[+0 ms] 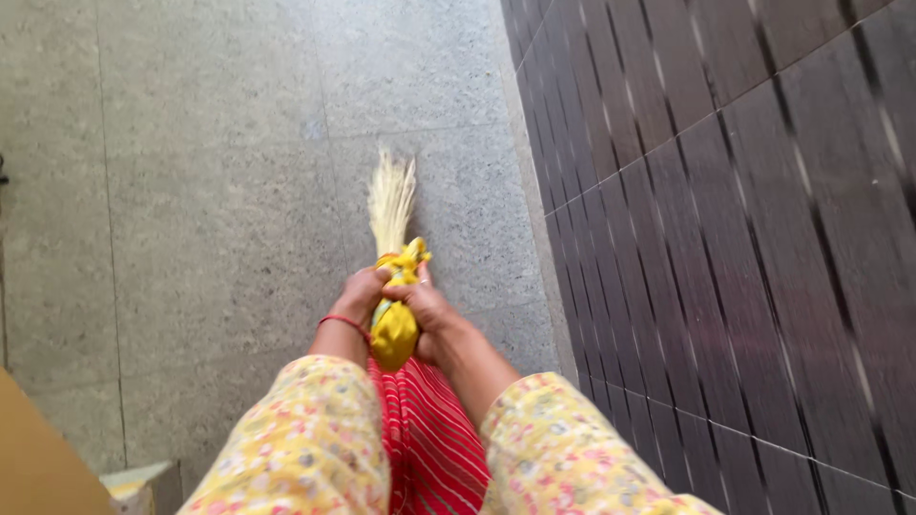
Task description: The person sweeps a tiled floor using a traditional straw broom. They move the broom back and forth to gather dust and debris, working their way from an interior area towards a doorway.
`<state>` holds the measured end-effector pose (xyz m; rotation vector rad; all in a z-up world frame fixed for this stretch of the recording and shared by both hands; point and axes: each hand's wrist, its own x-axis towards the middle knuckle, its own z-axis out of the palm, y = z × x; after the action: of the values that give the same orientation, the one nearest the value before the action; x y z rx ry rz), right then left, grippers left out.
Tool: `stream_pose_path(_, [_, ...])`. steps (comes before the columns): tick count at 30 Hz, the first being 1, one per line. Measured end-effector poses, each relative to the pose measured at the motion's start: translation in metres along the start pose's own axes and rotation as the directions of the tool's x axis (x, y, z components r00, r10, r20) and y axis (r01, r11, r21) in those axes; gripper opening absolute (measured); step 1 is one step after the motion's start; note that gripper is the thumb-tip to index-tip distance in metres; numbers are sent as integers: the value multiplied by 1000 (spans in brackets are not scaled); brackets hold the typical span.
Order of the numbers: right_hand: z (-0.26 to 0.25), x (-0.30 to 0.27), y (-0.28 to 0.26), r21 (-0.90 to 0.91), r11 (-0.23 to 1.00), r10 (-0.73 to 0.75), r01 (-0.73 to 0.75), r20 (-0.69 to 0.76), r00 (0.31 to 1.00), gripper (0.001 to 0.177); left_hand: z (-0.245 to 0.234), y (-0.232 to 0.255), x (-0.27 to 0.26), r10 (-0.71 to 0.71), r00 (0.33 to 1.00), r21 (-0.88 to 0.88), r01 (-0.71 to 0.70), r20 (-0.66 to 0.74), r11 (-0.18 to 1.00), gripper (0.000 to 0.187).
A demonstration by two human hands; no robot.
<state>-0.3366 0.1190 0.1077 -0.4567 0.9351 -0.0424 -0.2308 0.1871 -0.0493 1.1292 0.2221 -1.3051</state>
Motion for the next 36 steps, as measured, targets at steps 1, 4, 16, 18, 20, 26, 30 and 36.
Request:
stream_pose_path(1, [0,-2,13,2,1000,26,-26,5,1000,106,-10,-4,-9,-12,994,113,24,-105,993,37])
stream_pose_path(4, [14,-3,57,-16,993,115,-114,41,993,107,-47,0,-54,26,929,350,113,-369,930,35])
stream_pose_path(16, [91,9,163,-365,896,346,-251,221,912,96,-126,32,-203,172,586,343,193,-792,919,43])
stream_pose_path(18, [80,5,179,-377,890,348,-258,194,917,95,-140,11,-193,121,609,258,142,-784,956,43])
stream_pose_path(20, [59,0,188,-361,894,341,-264,167,925,94,-147,-23,-172,77,666,210,121,-742,970,43])
stream_pose_path(26, [-21,-52,162,-235,950,222,-204,52,974,90,-112,-98,-111,71,838,321,128,-541,938,42])
stream_pose_path(30, [-40,-82,134,-224,963,133,-152,-100,986,87,-58,-110,-108,123,918,628,156,-377,763,44])
stream_pose_path(36, [-35,-67,165,-80,977,-200,198,-22,979,93,-64,-102,-107,-21,993,449,71,-115,891,38])
